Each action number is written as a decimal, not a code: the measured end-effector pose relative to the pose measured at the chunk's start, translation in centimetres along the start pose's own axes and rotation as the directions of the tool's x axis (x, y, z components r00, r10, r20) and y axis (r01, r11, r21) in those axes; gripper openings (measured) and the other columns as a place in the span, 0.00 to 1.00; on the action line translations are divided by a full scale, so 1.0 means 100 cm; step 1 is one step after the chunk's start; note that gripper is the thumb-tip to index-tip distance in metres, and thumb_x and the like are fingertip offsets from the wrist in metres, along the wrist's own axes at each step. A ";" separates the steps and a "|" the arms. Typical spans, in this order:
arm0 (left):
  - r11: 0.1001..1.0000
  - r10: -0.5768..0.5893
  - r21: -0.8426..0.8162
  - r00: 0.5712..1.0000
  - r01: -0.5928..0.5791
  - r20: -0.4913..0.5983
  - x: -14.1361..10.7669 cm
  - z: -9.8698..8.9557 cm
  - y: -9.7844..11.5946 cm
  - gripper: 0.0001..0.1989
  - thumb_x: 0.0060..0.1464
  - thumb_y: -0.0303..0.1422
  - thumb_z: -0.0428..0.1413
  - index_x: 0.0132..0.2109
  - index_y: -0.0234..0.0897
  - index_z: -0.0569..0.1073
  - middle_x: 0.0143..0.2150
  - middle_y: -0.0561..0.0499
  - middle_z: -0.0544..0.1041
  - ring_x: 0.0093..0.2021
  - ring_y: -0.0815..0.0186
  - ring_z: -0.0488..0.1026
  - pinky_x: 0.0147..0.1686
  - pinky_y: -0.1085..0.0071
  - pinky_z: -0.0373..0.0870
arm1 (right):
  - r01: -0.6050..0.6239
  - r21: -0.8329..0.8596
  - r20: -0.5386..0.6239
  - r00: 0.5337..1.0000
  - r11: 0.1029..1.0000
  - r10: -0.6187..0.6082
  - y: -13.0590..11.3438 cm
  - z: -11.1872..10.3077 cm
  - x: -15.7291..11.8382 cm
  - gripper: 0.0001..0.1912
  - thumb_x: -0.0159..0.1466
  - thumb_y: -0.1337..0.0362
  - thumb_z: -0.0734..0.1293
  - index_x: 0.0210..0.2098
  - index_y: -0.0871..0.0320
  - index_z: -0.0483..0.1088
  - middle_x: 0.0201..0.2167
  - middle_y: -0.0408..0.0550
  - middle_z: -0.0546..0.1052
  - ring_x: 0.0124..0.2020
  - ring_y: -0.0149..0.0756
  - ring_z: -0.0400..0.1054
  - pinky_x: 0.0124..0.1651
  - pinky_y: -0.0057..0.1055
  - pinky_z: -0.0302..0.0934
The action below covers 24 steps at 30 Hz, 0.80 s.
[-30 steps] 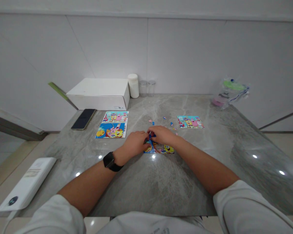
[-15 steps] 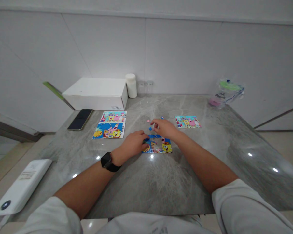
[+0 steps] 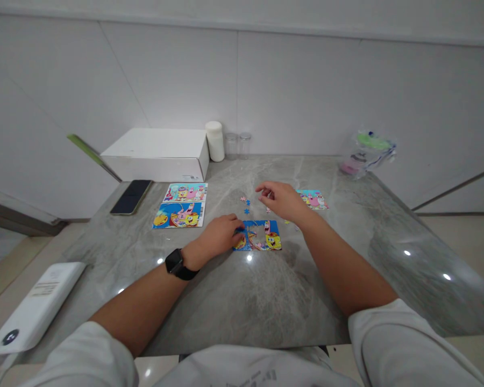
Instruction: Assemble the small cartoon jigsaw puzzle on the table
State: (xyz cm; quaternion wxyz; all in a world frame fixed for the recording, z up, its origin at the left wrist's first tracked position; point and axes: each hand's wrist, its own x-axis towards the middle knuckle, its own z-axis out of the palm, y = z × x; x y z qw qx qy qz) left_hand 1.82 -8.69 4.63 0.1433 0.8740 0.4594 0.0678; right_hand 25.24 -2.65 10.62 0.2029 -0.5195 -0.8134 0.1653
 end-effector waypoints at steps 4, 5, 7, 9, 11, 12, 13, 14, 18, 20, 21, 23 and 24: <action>0.999 0.025 0.022 1.000 -0.025 -0.007 0.000 -0.003 0.000 0.13 0.65 0.36 0.57 0.52 0.40 0.81 0.48 0.44 0.80 0.49 0.55 0.78 0.51 0.61 0.73 | 0.012 -0.010 -0.062 0.998 1.000 -0.013 0.009 -0.021 -0.013 0.13 0.69 0.64 0.67 0.52 0.56 0.78 0.40 0.48 0.82 0.38 0.36 0.73 0.46 0.32 0.64; 0.999 0.024 0.023 1.000 -0.023 -0.014 -0.001 -0.005 -0.001 0.13 0.64 0.35 0.57 0.52 0.40 0.81 0.47 0.44 0.81 0.49 0.55 0.78 0.51 0.61 0.73 | 0.030 -0.032 -0.056 0.998 0.999 -0.032 0.014 -0.021 -0.018 0.13 0.70 0.63 0.67 0.52 0.57 0.78 0.41 0.49 0.81 0.38 0.37 0.73 0.47 0.33 0.64; 1.000 0.004 0.009 0.999 -0.003 -0.039 -0.002 -0.010 -0.003 0.12 0.64 0.34 0.57 0.50 0.39 0.81 0.47 0.44 0.82 0.47 0.56 0.78 0.51 0.61 0.74 | 0.099 -0.102 -0.023 0.994 0.990 -0.102 0.026 -0.015 -0.031 0.13 0.71 0.61 0.66 0.52 0.58 0.77 0.45 0.52 0.80 0.41 0.38 0.73 0.50 0.35 0.65; 0.999 -0.031 -0.025 0.996 0.029 -0.082 -0.004 -0.017 -0.007 0.11 0.65 0.34 0.56 0.49 0.39 0.81 0.47 0.45 0.82 0.46 0.57 0.78 0.50 0.60 0.74 | 0.183 -0.165 0.009 0.983 0.969 -0.184 0.040 -0.005 -0.047 0.14 0.72 0.59 0.66 0.52 0.58 0.77 0.51 0.57 0.78 0.49 0.43 0.73 0.56 0.38 0.64; 0.998 -0.036 -0.060 0.989 0.027 -0.142 -0.008 -0.021 -0.010 0.11 0.65 0.36 0.56 0.50 0.40 0.80 0.49 0.46 0.82 0.49 0.57 0.78 0.54 0.59 0.74 | 0.263 -0.174 0.073 0.964 0.949 -0.254 0.053 0.006 -0.062 0.14 0.72 0.58 0.66 0.52 0.57 0.77 0.52 0.58 0.78 0.54 0.46 0.71 0.59 0.41 0.64; 0.998 -0.019 -0.066 0.987 0.008 -0.159 -0.010 -0.022 -0.012 0.11 0.65 0.37 0.57 0.51 0.40 0.79 0.51 0.45 0.81 0.51 0.56 0.77 0.56 0.58 0.73 | 0.307 -0.157 0.118 0.949 0.939 -0.291 0.058 0.010 -0.070 0.13 0.72 0.58 0.66 0.51 0.56 0.78 0.51 0.58 0.78 0.54 0.46 0.71 0.60 0.42 0.64; 0.998 0.005 -0.061 0.987 -0.015 -0.162 -0.012 -0.022 -0.013 0.12 0.64 0.38 0.58 0.52 0.41 0.79 0.52 0.45 0.81 0.54 0.56 0.77 0.58 0.57 0.72 | 0.339 -0.141 0.151 0.936 0.930 -0.318 0.063 0.013 -0.076 0.13 0.72 0.58 0.67 0.51 0.56 0.78 0.51 0.58 0.79 0.55 0.46 0.71 0.60 0.43 0.64; 0.998 0.028 -0.051 0.988 -0.036 -0.155 -0.015 -0.020 -0.013 0.13 0.63 0.38 0.60 0.53 0.41 0.78 0.54 0.44 0.80 0.56 0.55 0.76 0.60 0.56 0.71 | 0.358 -0.131 0.169 0.927 0.925 -0.335 0.066 0.015 -0.082 0.13 0.72 0.58 0.67 0.51 0.56 0.78 0.51 0.58 0.79 0.55 0.47 0.71 0.61 0.45 0.63; 0.997 0.072 -0.026 0.985 -0.077 -0.155 -0.026 -0.005 -0.012 0.20 0.60 0.39 0.64 0.57 0.41 0.76 0.60 0.41 0.77 0.62 0.52 0.72 0.64 0.54 0.68 | 0.385 -0.113 0.198 0.912 0.916 -0.359 0.072 0.019 -0.094 0.16 0.70 0.55 0.69 0.54 0.53 0.78 0.56 0.57 0.78 0.60 0.49 0.69 0.66 0.49 0.58; 0.995 0.066 -0.059 0.975 -0.080 -0.213 -0.030 0.004 -0.011 0.22 0.61 0.41 0.63 0.59 0.41 0.74 0.63 0.41 0.74 0.65 0.52 0.70 0.67 0.53 0.67 | 0.384 -0.109 0.197 0.912 0.917 -0.359 0.074 0.019 -0.096 0.19 0.68 0.53 0.71 0.55 0.52 0.78 0.59 0.56 0.77 0.63 0.50 0.67 0.69 0.50 0.55; 0.993 0.061 -0.083 0.969 -0.082 -0.238 -0.032 0.008 -0.011 0.22 0.62 0.43 0.63 0.60 0.41 0.74 0.65 0.41 0.74 0.65 0.52 0.70 0.68 0.53 0.66 | 0.384 -0.108 0.197 0.912 0.917 -0.359 0.074 0.019 -0.096 0.20 0.67 0.52 0.72 0.56 0.52 0.77 0.60 0.56 0.76 0.64 0.50 0.66 0.69 0.51 0.54; 0.988 0.058 -0.127 0.966 -0.093 -0.253 -0.034 0.014 -0.013 0.24 0.62 0.44 0.62 0.61 0.40 0.73 0.66 0.40 0.73 0.66 0.52 0.69 0.69 0.52 0.65 | 0.388 -0.105 0.198 0.911 0.916 -0.363 0.076 0.019 -0.097 0.23 0.66 0.50 0.73 0.56 0.53 0.77 0.62 0.57 0.75 0.66 0.52 0.65 0.70 0.52 0.53; 0.984 0.062 -0.144 0.967 -0.100 -0.247 -0.035 0.016 -0.015 0.24 0.62 0.44 0.62 0.61 0.40 0.72 0.67 0.40 0.72 0.67 0.52 0.69 0.69 0.52 0.65 | 0.389 -0.105 0.201 0.910 0.915 -0.363 0.076 0.020 -0.097 0.24 0.66 0.50 0.73 0.57 0.53 0.77 0.62 0.57 0.75 0.66 0.52 0.65 0.70 0.53 0.53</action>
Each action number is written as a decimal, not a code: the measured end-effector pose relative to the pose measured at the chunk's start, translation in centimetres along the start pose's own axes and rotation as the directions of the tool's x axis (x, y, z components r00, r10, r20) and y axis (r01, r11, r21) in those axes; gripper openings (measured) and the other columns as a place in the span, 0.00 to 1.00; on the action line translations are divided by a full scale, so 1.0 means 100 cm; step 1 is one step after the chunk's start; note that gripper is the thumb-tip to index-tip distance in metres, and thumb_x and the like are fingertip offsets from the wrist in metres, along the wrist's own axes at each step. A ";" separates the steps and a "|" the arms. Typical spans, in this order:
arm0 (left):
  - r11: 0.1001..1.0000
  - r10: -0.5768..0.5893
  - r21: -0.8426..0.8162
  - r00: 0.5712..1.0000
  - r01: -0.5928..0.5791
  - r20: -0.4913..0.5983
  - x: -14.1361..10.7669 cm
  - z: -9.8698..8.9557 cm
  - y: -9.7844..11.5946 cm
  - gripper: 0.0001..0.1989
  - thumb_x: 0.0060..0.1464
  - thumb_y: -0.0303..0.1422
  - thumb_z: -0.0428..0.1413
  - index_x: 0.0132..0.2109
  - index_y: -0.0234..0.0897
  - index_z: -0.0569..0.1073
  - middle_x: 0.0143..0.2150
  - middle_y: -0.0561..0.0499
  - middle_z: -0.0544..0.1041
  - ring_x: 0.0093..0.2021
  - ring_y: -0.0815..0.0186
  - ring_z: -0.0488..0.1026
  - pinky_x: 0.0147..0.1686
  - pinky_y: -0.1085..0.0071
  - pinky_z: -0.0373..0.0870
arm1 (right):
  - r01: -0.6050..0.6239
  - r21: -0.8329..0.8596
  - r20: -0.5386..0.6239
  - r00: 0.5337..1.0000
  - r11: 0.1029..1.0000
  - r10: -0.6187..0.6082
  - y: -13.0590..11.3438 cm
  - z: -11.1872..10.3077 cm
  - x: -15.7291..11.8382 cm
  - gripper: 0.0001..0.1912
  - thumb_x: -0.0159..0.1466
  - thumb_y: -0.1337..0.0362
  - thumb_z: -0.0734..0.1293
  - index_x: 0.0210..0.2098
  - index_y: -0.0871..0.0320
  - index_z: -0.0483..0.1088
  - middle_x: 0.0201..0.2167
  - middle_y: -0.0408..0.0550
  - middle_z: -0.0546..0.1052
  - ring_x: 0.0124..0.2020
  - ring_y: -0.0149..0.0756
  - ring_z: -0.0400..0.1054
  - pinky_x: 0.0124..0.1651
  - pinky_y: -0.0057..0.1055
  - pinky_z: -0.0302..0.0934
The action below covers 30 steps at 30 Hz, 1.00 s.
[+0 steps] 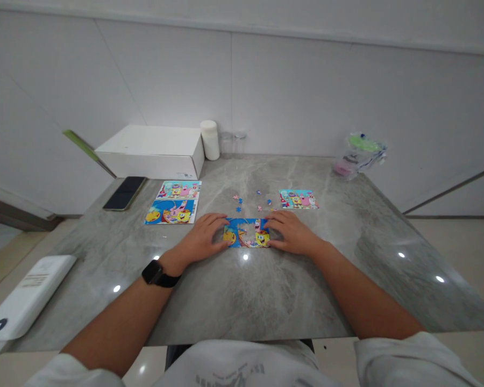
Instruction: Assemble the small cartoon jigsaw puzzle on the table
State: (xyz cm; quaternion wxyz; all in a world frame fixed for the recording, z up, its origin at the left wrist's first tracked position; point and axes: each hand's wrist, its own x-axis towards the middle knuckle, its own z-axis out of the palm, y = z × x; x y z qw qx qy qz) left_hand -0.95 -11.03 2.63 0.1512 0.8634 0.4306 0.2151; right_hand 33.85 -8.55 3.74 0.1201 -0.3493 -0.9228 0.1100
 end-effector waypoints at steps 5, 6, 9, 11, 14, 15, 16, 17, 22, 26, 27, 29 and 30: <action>0.998 0.024 -0.056 0.999 -0.022 0.030 -0.001 0.002 -0.012 0.26 0.61 0.46 0.63 0.61 0.41 0.72 0.67 0.41 0.72 0.68 0.53 0.68 0.69 0.53 0.65 | -0.023 0.004 0.030 0.999 1.000 0.023 0.000 0.002 -0.001 0.25 0.65 0.49 0.74 0.58 0.52 0.76 0.63 0.57 0.75 0.68 0.54 0.64 0.72 0.55 0.48; 0.998 0.027 -0.059 0.999 -0.025 0.031 -0.001 0.002 -0.013 0.26 0.61 0.46 0.63 0.61 0.41 0.72 0.66 0.41 0.73 0.67 0.53 0.69 0.69 0.53 0.65 | -0.025 0.008 0.033 0.999 1.000 0.025 0.000 0.002 -0.001 0.25 0.65 0.49 0.74 0.58 0.52 0.76 0.63 0.57 0.75 0.68 0.53 0.64 0.73 0.55 0.48; 0.998 0.029 -0.059 0.999 -0.027 0.037 0.000 0.002 -0.014 0.25 0.61 0.45 0.63 0.61 0.41 0.72 0.65 0.41 0.74 0.66 0.52 0.70 0.68 0.53 0.66 | -0.027 0.022 0.035 0.999 0.999 0.026 0.000 0.004 0.001 0.26 0.65 0.49 0.74 0.58 0.52 0.76 0.63 0.57 0.75 0.67 0.52 0.64 0.72 0.54 0.49; 0.998 0.031 -0.056 0.999 -0.029 0.034 0.000 0.002 -0.015 0.25 0.60 0.44 0.64 0.61 0.42 0.73 0.65 0.41 0.74 0.66 0.52 0.70 0.68 0.52 0.66 | -0.023 0.029 0.028 0.999 0.999 0.022 0.001 0.006 0.002 0.26 0.65 0.49 0.75 0.59 0.52 0.76 0.63 0.57 0.75 0.67 0.51 0.65 0.72 0.53 0.51; 0.998 0.038 -0.056 0.999 -0.037 0.016 0.000 0.003 -0.018 0.26 0.59 0.44 0.65 0.61 0.42 0.73 0.65 0.41 0.74 0.65 0.50 0.71 0.67 0.50 0.67 | 0.004 0.034 -0.012 1.000 0.999 -0.004 0.004 0.011 0.003 0.26 0.64 0.49 0.75 0.59 0.52 0.76 0.63 0.57 0.75 0.66 0.51 0.66 0.71 0.54 0.53; 0.997 0.043 -0.059 0.999 -0.043 0.007 -0.001 0.004 -0.019 0.26 0.59 0.45 0.65 0.61 0.42 0.73 0.64 0.41 0.74 0.65 0.50 0.71 0.67 0.49 0.67 | 0.015 0.033 -0.029 0.999 0.999 -0.014 0.006 0.013 0.003 0.26 0.65 0.49 0.75 0.58 0.52 0.77 0.62 0.57 0.76 0.66 0.52 0.66 0.71 0.54 0.53; 0.997 0.049 -0.063 0.999 -0.049 -0.003 -0.001 0.005 -0.021 0.26 0.59 0.45 0.65 0.60 0.42 0.74 0.64 0.41 0.75 0.64 0.50 0.71 0.67 0.49 0.67 | 0.025 0.033 -0.044 0.999 0.999 -0.024 0.007 0.015 0.003 0.26 0.65 0.49 0.75 0.58 0.52 0.77 0.62 0.58 0.76 0.66 0.52 0.67 0.71 0.55 0.53; 0.996 0.055 -0.068 0.998 -0.056 -0.013 -0.001 0.005 -0.022 0.26 0.58 0.46 0.66 0.60 0.42 0.74 0.63 0.41 0.75 0.64 0.50 0.71 0.67 0.49 0.68 | 0.033 0.033 -0.057 0.998 0.999 -0.031 0.007 0.017 0.003 0.26 0.65 0.48 0.74 0.58 0.52 0.77 0.62 0.58 0.76 0.65 0.53 0.67 0.71 0.55 0.53; 0.992 0.078 -0.095 0.997 -0.080 -0.028 0.000 0.007 -0.025 0.27 0.58 0.45 0.66 0.61 0.43 0.74 0.63 0.42 0.75 0.63 0.50 0.72 0.65 0.49 0.69 | 0.045 0.031 -0.084 0.996 0.999 -0.042 0.009 0.022 0.004 0.26 0.65 0.49 0.75 0.59 0.50 0.76 0.62 0.57 0.77 0.65 0.53 0.68 0.71 0.57 0.53; 0.992 0.073 -0.102 0.997 -0.076 -0.033 0.001 0.006 -0.024 0.28 0.58 0.45 0.67 0.62 0.43 0.73 0.63 0.42 0.76 0.63 0.50 0.72 0.65 0.49 0.69 | 0.053 0.038 -0.093 0.994 0.998 -0.050 0.008 0.022 0.005 0.27 0.65 0.49 0.75 0.61 0.51 0.75 0.62 0.57 0.77 0.65 0.53 0.67 0.72 0.57 0.52; 0.992 0.073 -0.104 0.997 -0.076 -0.033 0.001 0.006 -0.024 0.28 0.58 0.45 0.67 0.62 0.43 0.73 0.63 0.42 0.75 0.63 0.50 0.72 0.65 0.49 0.69 | 0.056 0.039 -0.093 0.994 0.998 -0.052 0.008 0.021 0.005 0.28 0.65 0.49 0.75 0.61 0.51 0.75 0.62 0.57 0.77 0.66 0.53 0.67 0.72 0.57 0.52; 0.992 0.067 -0.106 0.997 -0.072 -0.043 0.000 0.006 -0.025 0.27 0.58 0.45 0.67 0.61 0.43 0.74 0.63 0.42 0.75 0.63 0.50 0.72 0.65 0.49 0.69 | 0.063 0.041 -0.095 0.994 0.997 -0.058 0.008 0.021 0.005 0.28 0.66 0.49 0.74 0.62 0.51 0.74 0.62 0.56 0.76 0.66 0.53 0.67 0.73 0.57 0.51; 0.993 0.058 -0.102 0.997 -0.064 -0.054 0.000 0.006 -0.025 0.26 0.58 0.45 0.67 0.60 0.43 0.74 0.63 0.42 0.75 0.63 0.50 0.72 0.65 0.49 0.69 | 0.067 0.042 -0.101 0.993 0.997 -0.063 0.007 0.020 0.005 0.28 0.66 0.50 0.73 0.62 0.51 0.73 0.62 0.56 0.76 0.66 0.53 0.67 0.73 0.57 0.51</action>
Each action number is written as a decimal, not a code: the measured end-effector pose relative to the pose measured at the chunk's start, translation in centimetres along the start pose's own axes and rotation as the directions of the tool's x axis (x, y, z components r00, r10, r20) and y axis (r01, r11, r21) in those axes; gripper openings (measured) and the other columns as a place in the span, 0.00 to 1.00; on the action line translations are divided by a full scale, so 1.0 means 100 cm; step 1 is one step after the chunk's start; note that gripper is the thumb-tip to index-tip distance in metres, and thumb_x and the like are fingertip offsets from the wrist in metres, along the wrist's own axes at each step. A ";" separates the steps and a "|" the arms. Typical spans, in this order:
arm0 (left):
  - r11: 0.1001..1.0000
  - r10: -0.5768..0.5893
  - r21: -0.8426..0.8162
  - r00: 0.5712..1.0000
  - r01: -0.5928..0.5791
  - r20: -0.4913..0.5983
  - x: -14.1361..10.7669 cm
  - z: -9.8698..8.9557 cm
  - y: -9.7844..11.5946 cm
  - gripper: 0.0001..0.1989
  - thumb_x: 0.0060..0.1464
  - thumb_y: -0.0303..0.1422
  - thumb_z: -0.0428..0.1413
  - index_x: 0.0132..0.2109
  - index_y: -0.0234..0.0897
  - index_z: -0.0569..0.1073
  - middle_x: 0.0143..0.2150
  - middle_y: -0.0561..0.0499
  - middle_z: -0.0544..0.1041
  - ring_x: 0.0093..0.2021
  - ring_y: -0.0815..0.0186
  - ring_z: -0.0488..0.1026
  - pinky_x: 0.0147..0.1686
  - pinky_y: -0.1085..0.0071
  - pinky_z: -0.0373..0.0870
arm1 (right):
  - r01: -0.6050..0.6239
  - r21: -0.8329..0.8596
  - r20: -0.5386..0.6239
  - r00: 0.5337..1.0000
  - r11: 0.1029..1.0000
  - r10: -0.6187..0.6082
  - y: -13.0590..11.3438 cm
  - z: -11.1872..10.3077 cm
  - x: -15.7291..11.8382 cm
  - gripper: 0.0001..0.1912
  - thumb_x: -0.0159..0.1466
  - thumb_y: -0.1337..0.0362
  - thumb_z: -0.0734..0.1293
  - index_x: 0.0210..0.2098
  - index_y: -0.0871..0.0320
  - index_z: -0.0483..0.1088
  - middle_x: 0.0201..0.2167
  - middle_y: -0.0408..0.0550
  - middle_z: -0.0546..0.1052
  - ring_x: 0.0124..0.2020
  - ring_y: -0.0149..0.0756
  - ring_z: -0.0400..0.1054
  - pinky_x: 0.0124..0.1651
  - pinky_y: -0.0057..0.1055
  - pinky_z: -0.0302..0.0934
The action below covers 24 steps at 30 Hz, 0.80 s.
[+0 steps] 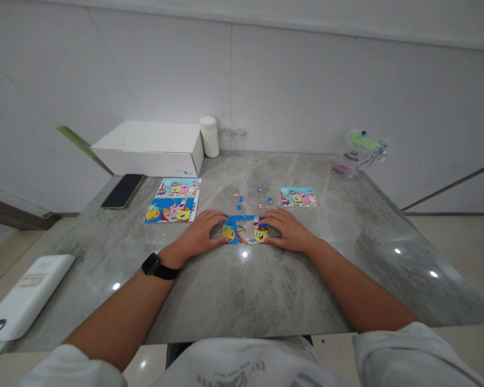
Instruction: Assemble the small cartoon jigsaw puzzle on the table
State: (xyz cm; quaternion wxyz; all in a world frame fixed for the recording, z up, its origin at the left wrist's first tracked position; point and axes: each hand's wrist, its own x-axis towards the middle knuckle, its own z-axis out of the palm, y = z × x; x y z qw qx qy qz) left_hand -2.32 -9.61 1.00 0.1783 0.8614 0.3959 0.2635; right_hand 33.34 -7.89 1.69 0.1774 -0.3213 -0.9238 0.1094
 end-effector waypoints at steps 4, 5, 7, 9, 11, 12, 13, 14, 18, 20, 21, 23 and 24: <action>0.998 -0.057 0.016 0.996 0.058 -0.067 0.000 -0.002 0.000 0.20 0.60 0.43 0.65 0.56 0.42 0.76 0.62 0.42 0.75 0.62 0.51 0.73 0.64 0.50 0.70 | 0.020 0.004 -0.041 0.999 1.000 -0.020 -0.001 -0.002 0.001 0.25 0.67 0.53 0.72 0.62 0.51 0.73 0.62 0.56 0.77 0.65 0.51 0.68 0.73 0.56 0.50; 0.998 -0.066 0.013 0.994 0.067 -0.082 0.001 -0.002 0.000 0.18 0.61 0.42 0.64 0.55 0.42 0.77 0.60 0.42 0.75 0.61 0.52 0.73 0.64 0.50 0.70 | 0.022 0.004 -0.050 0.998 1.000 -0.022 -0.001 -0.002 0.001 0.25 0.68 0.53 0.72 0.62 0.51 0.73 0.61 0.56 0.77 0.65 0.51 0.68 0.73 0.56 0.50; 0.997 -0.076 -0.002 0.990 0.076 -0.117 0.001 -0.003 0.000 0.15 0.62 0.41 0.63 0.53 0.41 0.77 0.57 0.43 0.76 0.59 0.53 0.74 0.63 0.51 0.71 | 0.023 0.004 -0.067 0.997 1.000 -0.023 -0.002 -0.002 0.002 0.24 0.68 0.53 0.71 0.62 0.51 0.74 0.60 0.56 0.78 0.64 0.50 0.69 0.73 0.55 0.51; 0.996 -0.085 -0.018 0.983 0.083 -0.162 0.002 -0.003 -0.001 0.12 0.63 0.39 0.61 0.51 0.41 0.77 0.55 0.44 0.76 0.58 0.55 0.74 0.62 0.52 0.72 | 0.016 -0.001 -0.088 0.996 1.000 -0.016 -0.002 -0.001 0.003 0.23 0.68 0.54 0.70 0.61 0.52 0.74 0.59 0.56 0.79 0.63 0.50 0.69 0.72 0.55 0.53; 0.995 -0.097 -0.031 0.974 0.093 -0.204 0.002 -0.003 -0.002 0.10 0.65 0.38 0.60 0.50 0.40 0.76 0.53 0.44 0.77 0.56 0.56 0.74 0.61 0.53 0.72 | -0.011 -0.012 -0.119 0.993 1.000 0.010 0.000 0.000 0.004 0.20 0.70 0.55 0.69 0.59 0.53 0.75 0.57 0.56 0.80 0.61 0.49 0.71 0.70 0.54 0.56; 0.995 -0.104 -0.034 0.969 0.099 -0.222 0.002 -0.004 -0.002 0.09 0.65 0.37 0.59 0.50 0.40 0.76 0.52 0.45 0.77 0.56 0.56 0.74 0.60 0.54 0.72 | -0.034 -0.019 -0.140 0.990 0.999 0.031 0.001 0.001 0.004 0.19 0.70 0.55 0.68 0.58 0.53 0.76 0.56 0.56 0.80 0.60 0.49 0.71 0.68 0.53 0.58; 0.994 -0.111 -0.036 0.965 0.105 -0.238 0.002 -0.004 -0.002 0.09 0.66 0.37 0.58 0.50 0.40 0.76 0.52 0.45 0.77 0.56 0.56 0.74 0.60 0.54 0.72 | -0.061 -0.026 -0.166 0.985 0.998 0.056 0.003 0.002 0.004 0.17 0.71 0.56 0.68 0.56 0.54 0.76 0.55 0.56 0.81 0.59 0.49 0.72 0.67 0.52 0.60; 0.993 -0.118 -0.037 0.960 0.112 -0.253 0.002 -0.004 -0.002 0.09 0.66 0.38 0.57 0.50 0.40 0.76 0.52 0.45 0.77 0.56 0.56 0.74 0.60 0.54 0.72 | -0.088 -0.030 -0.195 0.978 0.996 0.081 0.005 0.004 0.003 0.16 0.71 0.56 0.67 0.55 0.54 0.76 0.54 0.56 0.81 0.57 0.49 0.73 0.65 0.51 0.61; 0.991 -0.135 -0.038 0.939 0.130 -0.315 0.001 -0.007 -0.003 0.10 0.67 0.37 0.55 0.51 0.40 0.74 0.50 0.45 0.77 0.53 0.56 0.75 0.57 0.55 0.72 | -0.167 -0.027 -0.308 0.939 0.986 0.151 0.016 0.009 0.002 0.14 0.71 0.60 0.66 0.53 0.55 0.77 0.51 0.56 0.82 0.54 0.48 0.74 0.62 0.49 0.64; 0.991 -0.134 -0.042 0.931 0.128 -0.339 0.001 -0.008 -0.004 0.10 0.68 0.37 0.55 0.51 0.39 0.74 0.49 0.45 0.77 0.52 0.57 0.75 0.56 0.55 0.72 | -0.195 -0.028 -0.322 0.930 0.980 0.176 0.019 0.010 0.005 0.12 0.71 0.62 0.66 0.50 0.54 0.78 0.49 0.55 0.83 0.52 0.47 0.75 0.60 0.47 0.65; 0.991 -0.134 -0.046 0.928 0.126 -0.347 0.000 -0.007 -0.005 0.09 0.67 0.36 0.55 0.51 0.39 0.75 0.49 0.46 0.78 0.51 0.57 0.75 0.56 0.55 0.72 | -0.207 -0.031 -0.310 0.932 0.978 0.187 0.020 0.010 0.008 0.11 0.71 0.63 0.66 0.49 0.54 0.79 0.47 0.54 0.83 0.51 0.46 0.75 0.60 0.46 0.65; 0.990 -0.141 -0.060 0.924 0.128 -0.355 0.000 -0.006 -0.008 0.09 0.67 0.36 0.55 0.51 0.39 0.75 0.48 0.46 0.78 0.50 0.58 0.75 0.55 0.56 0.73 | -0.214 -0.038 -0.243 0.949 0.976 0.198 0.020 0.008 0.020 0.11 0.71 0.64 0.66 0.48 0.54 0.79 0.46 0.53 0.84 0.50 0.45 0.76 0.58 0.43 0.65; 0.989 -0.148 -0.068 0.923 0.132 -0.356 0.000 -0.005 -0.010 0.09 0.67 0.36 0.55 0.51 0.39 0.75 0.47 0.46 0.78 0.49 0.58 0.75 0.54 0.56 0.73 | -0.209 -0.044 -0.191 0.962 0.977 0.197 0.019 0.006 0.028 0.11 0.71 0.65 0.66 0.48 0.54 0.79 0.47 0.52 0.84 0.50 0.44 0.76 0.58 0.42 0.65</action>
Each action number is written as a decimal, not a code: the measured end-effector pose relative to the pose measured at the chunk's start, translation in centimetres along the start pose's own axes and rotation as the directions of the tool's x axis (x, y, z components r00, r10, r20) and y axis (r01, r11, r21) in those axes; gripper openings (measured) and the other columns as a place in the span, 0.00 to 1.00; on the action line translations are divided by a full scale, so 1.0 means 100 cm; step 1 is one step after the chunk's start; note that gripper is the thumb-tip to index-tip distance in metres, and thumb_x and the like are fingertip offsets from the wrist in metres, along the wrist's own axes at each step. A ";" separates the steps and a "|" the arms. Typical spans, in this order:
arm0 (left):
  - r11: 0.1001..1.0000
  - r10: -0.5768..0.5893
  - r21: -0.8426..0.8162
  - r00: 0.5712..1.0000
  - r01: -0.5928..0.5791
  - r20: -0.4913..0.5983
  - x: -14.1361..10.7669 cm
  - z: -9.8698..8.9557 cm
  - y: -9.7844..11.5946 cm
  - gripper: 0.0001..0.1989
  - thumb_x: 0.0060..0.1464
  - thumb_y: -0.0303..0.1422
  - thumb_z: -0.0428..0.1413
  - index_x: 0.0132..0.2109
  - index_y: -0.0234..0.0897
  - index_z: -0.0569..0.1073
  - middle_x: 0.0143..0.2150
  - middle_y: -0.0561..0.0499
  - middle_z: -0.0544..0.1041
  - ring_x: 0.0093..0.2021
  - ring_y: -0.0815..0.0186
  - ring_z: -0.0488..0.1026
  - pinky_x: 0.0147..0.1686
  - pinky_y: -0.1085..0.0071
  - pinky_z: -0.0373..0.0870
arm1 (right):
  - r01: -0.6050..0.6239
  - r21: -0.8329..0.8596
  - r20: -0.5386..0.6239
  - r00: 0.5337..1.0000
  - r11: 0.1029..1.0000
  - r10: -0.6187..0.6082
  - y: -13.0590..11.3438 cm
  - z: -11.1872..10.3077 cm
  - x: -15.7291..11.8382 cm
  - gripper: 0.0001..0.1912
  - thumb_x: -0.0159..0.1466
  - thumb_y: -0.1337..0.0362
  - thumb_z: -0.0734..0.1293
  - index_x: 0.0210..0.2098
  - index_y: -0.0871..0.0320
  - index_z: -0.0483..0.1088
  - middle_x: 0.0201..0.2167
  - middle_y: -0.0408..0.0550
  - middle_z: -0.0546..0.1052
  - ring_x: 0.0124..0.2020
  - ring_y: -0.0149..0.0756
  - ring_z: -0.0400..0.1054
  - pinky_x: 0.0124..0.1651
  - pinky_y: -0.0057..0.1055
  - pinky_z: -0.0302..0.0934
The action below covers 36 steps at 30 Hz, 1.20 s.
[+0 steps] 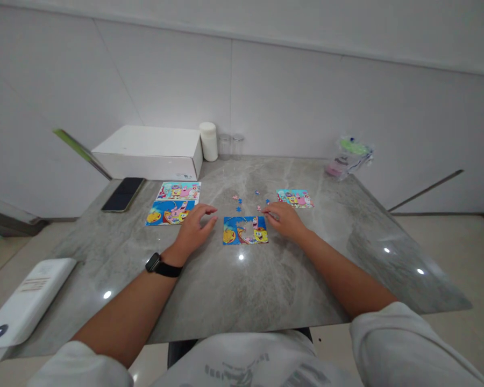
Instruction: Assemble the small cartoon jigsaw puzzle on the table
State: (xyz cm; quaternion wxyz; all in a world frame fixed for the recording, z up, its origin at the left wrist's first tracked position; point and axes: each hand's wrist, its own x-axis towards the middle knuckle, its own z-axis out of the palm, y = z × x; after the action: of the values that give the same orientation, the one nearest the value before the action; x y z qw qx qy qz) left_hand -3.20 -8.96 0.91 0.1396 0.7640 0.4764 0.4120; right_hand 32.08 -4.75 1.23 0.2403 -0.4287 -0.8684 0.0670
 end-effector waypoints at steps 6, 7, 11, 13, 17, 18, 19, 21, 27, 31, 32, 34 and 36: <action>0.998 -0.021 -0.061 1.000 0.021 0.006 0.000 0.000 -0.004 0.10 0.65 0.37 0.57 0.51 0.40 0.75 0.47 0.47 0.78 0.48 0.59 0.76 0.52 0.58 0.74 | 0.018 -0.101 0.292 0.956 0.995 0.012 -0.025 0.011 0.066 0.13 0.69 0.66 0.68 0.52 0.55 0.79 0.48 0.52 0.83 0.50 0.42 0.76 0.54 0.36 0.65; 0.997 -0.023 -0.067 1.000 0.024 0.009 0.000 -0.002 -0.003 0.10 0.65 0.37 0.57 0.50 0.40 0.75 0.47 0.47 0.79 0.48 0.59 0.76 0.52 0.58 0.74 | 0.015 -0.120 0.311 0.950 0.993 0.023 -0.029 0.015 0.076 0.14 0.69 0.65 0.68 0.53 0.55 0.79 0.49 0.52 0.83 0.50 0.43 0.76 0.53 0.35 0.65; 0.997 -0.043 -0.068 0.999 0.044 0.014 0.000 -0.007 0.001 0.11 0.65 0.37 0.56 0.50 0.39 0.75 0.47 0.47 0.79 0.47 0.60 0.76 0.52 0.58 0.74 | 0.041 -0.164 0.395 0.918 0.986 0.028 -0.037 0.028 0.104 0.15 0.66 0.69 0.69 0.52 0.53 0.80 0.49 0.52 0.83 0.50 0.43 0.76 0.50 0.33 0.65; 0.996 -0.059 -0.064 0.998 0.060 0.015 0.000 -0.008 0.002 0.11 0.64 0.37 0.57 0.50 0.39 0.75 0.47 0.47 0.79 0.47 0.60 0.76 0.52 0.58 0.75 | 0.067 -0.173 0.426 0.905 0.983 0.013 -0.036 0.032 0.111 0.15 0.65 0.70 0.71 0.49 0.52 0.82 0.49 0.52 0.83 0.50 0.44 0.76 0.50 0.33 0.65; 0.996 -0.073 -0.058 0.997 0.075 0.021 0.001 -0.007 0.002 0.11 0.63 0.37 0.57 0.50 0.40 0.75 0.47 0.47 0.79 0.47 0.60 0.76 0.52 0.59 0.75 | 0.067 -0.160 0.441 0.897 0.985 0.010 -0.029 0.033 0.115 0.12 0.62 0.69 0.73 0.45 0.53 0.83 0.46 0.53 0.83 0.46 0.44 0.76 0.48 0.33 0.65; 0.995 -0.073 -0.061 0.997 0.075 0.023 0.001 -0.006 0.001 0.11 0.63 0.37 0.57 0.50 0.40 0.75 0.47 0.47 0.79 0.47 0.60 0.76 0.52 0.59 0.75 | 0.063 -0.149 0.450 0.893 0.987 0.011 -0.026 0.033 0.116 0.10 0.62 0.69 0.74 0.43 0.54 0.82 0.44 0.53 0.83 0.44 0.44 0.76 0.46 0.33 0.64; 0.995 -0.073 -0.065 0.997 0.074 0.025 0.001 -0.006 0.001 0.11 0.63 0.37 0.57 0.50 0.40 0.75 0.47 0.47 0.79 0.47 0.60 0.76 0.52 0.59 0.75 | 0.057 -0.135 0.460 0.888 0.989 0.012 -0.024 0.032 0.116 0.09 0.61 0.68 0.74 0.42 0.55 0.82 0.43 0.53 0.83 0.43 0.43 0.76 0.45 0.32 0.64; 0.994 -0.071 -0.075 0.997 0.073 0.031 0.000 -0.005 0.001 0.11 0.64 0.37 0.57 0.51 0.40 0.75 0.47 0.47 0.79 0.48 0.60 0.76 0.52 0.59 0.75 | 0.021 -0.095 0.474 0.880 0.995 0.026 -0.018 0.030 0.115 0.07 0.60 0.68 0.75 0.39 0.57 0.81 0.40 0.51 0.83 0.40 0.41 0.75 0.42 0.31 0.62; 0.991 -0.087 -0.094 0.995 0.091 0.044 -0.001 -0.003 0.003 0.11 0.64 0.37 0.57 0.50 0.39 0.76 0.47 0.47 0.79 0.48 0.60 0.77 0.52 0.58 0.75 | -0.168 0.173 0.410 0.908 0.970 0.084 -0.014 0.019 0.100 0.11 0.62 0.73 0.70 0.44 0.58 0.78 0.35 0.43 0.81 0.35 0.30 0.72 0.40 0.24 0.61; 0.981 -0.120 -0.148 0.992 0.125 0.042 0.005 0.003 0.012 0.11 0.64 0.37 0.56 0.50 0.39 0.76 0.49 0.47 0.79 0.48 0.60 0.77 0.52 0.59 0.75 | -0.216 0.309 0.307 0.944 0.926 0.118 -0.024 0.010 0.089 0.08 0.63 0.71 0.69 0.42 0.58 0.77 0.33 0.42 0.79 0.35 0.30 0.72 0.40 0.25 0.62; 0.983 -0.109 -0.142 0.993 0.115 0.050 0.008 0.004 0.016 0.11 0.64 0.37 0.56 0.50 0.39 0.76 0.49 0.47 0.79 0.48 0.59 0.77 0.52 0.58 0.75 | -0.236 0.328 0.282 0.949 0.915 0.144 -0.027 0.008 0.086 0.07 0.63 0.70 0.70 0.41 0.58 0.77 0.33 0.42 0.79 0.35 0.30 0.72 0.40 0.25 0.63; 0.994 -0.045 -0.097 0.993 0.056 0.105 0.013 0.005 0.024 0.11 0.64 0.37 0.56 0.49 0.40 0.77 0.47 0.47 0.79 0.49 0.58 0.76 0.53 0.57 0.75 | -0.288 0.352 0.237 0.948 0.891 0.213 -0.035 0.006 0.083 0.05 0.63 0.69 0.71 0.39 0.58 0.77 0.33 0.42 0.80 0.34 0.30 0.73 0.40 0.26 0.63; 0.999 0.045 -0.031 0.980 -0.040 0.196 0.017 0.006 0.034 0.10 0.64 0.37 0.57 0.50 0.40 0.78 0.47 0.46 0.78 0.49 0.57 0.76 0.54 0.55 0.74 | -0.330 0.356 0.203 0.941 0.874 0.272 -0.042 0.005 0.081 0.03 0.63 0.68 0.71 0.37 0.58 0.77 0.32 0.42 0.80 0.33 0.31 0.73 0.39 0.26 0.63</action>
State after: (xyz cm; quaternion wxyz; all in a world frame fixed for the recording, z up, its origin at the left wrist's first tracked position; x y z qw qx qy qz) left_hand -0.34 -9.13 3.48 0.1873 0.8089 0.4385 0.3439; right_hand 24.70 -1.03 4.99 0.2420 -0.4972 -0.7758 0.3040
